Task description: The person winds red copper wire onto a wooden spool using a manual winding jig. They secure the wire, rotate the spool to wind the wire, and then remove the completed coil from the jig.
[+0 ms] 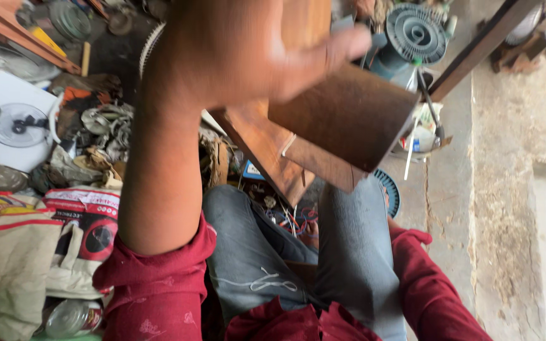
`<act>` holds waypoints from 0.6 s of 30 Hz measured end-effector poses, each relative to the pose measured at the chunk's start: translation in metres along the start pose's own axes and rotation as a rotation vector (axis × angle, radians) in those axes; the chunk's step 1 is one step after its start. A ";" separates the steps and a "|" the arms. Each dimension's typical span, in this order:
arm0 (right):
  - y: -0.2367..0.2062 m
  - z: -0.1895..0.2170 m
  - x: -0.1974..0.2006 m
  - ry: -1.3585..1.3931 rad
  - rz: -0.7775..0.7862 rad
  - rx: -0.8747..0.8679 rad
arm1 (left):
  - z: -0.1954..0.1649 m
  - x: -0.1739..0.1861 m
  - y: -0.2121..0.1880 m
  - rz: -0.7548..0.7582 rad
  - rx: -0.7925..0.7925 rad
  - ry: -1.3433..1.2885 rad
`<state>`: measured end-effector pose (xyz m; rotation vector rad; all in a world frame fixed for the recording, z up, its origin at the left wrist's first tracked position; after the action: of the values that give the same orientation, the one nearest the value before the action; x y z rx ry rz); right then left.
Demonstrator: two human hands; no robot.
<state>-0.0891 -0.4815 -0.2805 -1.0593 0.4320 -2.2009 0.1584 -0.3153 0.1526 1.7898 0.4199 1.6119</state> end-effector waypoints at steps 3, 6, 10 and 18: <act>0.008 0.005 0.001 0.069 0.005 -0.015 | -0.015 0.023 0.007 0.059 -0.073 -0.205; 0.010 -0.014 0.006 0.173 0.012 -0.014 | -0.035 0.038 0.017 0.085 -0.122 -0.154; 0.024 -0.035 0.023 0.432 0.022 -0.015 | -0.055 0.048 0.032 0.140 -0.052 -0.114; 0.018 -0.047 0.092 1.026 0.136 0.433 | -0.048 0.027 0.039 0.294 -0.002 -0.153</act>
<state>-0.1610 -0.5566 -0.2668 0.3758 0.3947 -2.4040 0.1090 -0.3127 0.1984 2.0301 0.0864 1.6508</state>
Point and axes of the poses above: each hand's wrist, its own y-axis towards the middle knuckle, its own x-axis out of the back of the hand, z = x × y, the point moved 1 cm from there along y, towards the middle knuckle, and after that the axes turned 4 degrees about x, right-handed, at the moved point
